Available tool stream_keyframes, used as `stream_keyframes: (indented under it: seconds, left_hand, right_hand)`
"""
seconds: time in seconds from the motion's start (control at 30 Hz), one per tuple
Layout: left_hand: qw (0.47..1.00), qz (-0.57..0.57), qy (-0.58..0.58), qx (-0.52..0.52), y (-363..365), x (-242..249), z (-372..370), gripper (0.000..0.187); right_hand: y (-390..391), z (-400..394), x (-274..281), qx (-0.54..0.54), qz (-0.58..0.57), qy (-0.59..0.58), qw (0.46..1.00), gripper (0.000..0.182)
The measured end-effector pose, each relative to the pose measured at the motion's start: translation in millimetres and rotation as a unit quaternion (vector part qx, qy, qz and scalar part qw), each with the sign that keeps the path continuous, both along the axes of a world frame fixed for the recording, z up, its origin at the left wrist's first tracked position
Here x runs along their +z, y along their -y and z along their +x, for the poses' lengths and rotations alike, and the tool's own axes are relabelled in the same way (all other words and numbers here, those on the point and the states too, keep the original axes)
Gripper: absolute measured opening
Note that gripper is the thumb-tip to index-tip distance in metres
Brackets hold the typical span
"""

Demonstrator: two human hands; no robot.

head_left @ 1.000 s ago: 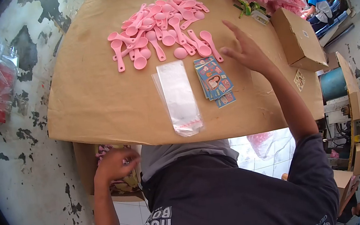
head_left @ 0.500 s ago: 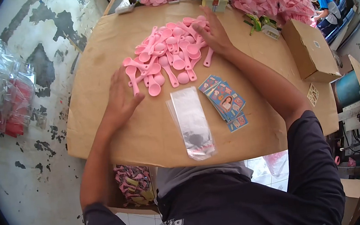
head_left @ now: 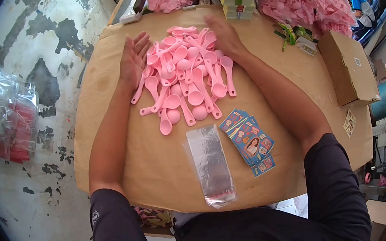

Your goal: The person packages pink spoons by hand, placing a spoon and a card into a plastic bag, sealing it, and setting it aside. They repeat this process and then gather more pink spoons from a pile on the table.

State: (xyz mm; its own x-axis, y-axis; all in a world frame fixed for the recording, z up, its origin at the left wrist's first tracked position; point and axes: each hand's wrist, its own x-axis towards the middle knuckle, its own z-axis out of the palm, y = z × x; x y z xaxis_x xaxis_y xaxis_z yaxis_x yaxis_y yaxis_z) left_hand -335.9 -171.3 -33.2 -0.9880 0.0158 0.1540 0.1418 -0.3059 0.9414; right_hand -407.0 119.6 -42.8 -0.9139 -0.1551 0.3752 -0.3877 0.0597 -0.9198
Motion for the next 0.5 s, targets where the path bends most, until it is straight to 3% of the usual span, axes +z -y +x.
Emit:
stream_keyframes:
  seconds: [0.03, 0.13, 0.17, 0.23, 0.3, 0.33, 0.37, 0.43, 0.5]
  left_hand:
    - [0.999, 0.031, 0.022, 0.001, 2, -2, -1, 0.078]
    - [0.991, -0.124, -0.031, -0.025, -4, -4, 2, 0.081]
    - [0.976, -0.208, -0.050, -0.047, -10, -1, 6, 0.081]
    - [0.979, -0.189, -0.057, -0.052, -13, -1, 8, 0.081]
    - [0.996, -0.049, -0.049, 0.051, -11, -7, 0, 0.078]
    - [0.996, -0.051, -0.053, 0.049, -9, -8, -1, 0.078]
    - [0.998, -0.061, -0.027, 0.023, -7, -8, -2, 0.078]
    - [0.998, -0.069, -0.004, -0.009, -7, -7, -3, 0.079]
    - [0.990, -0.137, -0.025, -0.013, -11, -7, 2, 0.078]
  right_hand:
    - [1, 4, 2, 0.052, 0.090, -0.008, 0.995, 0.060]
    - [10, 7, 8, 0.130, 0.179, 0.006, 0.975, 0.063]
    - [11, 8, 8, 0.133, 0.177, 0.003, 0.975, 0.063]
    - [9, 10, 5, 0.155, 0.023, -0.021, 0.987, 0.067]
    - [12, 2, -6, 0.144, -0.033, 0.017, 0.989, 0.067]
    - [12, 0, -4, 0.128, -0.089, 0.054, 0.986, 0.067]
    - [9, -1, -3, 0.124, -0.091, 0.050, 0.987, 0.067]
    - [2, 0, 4, 0.246, 0.007, 0.010, 0.969, 0.064]
    - [0, 8, 10, 0.226, -0.013, 0.030, 0.973, 0.068]
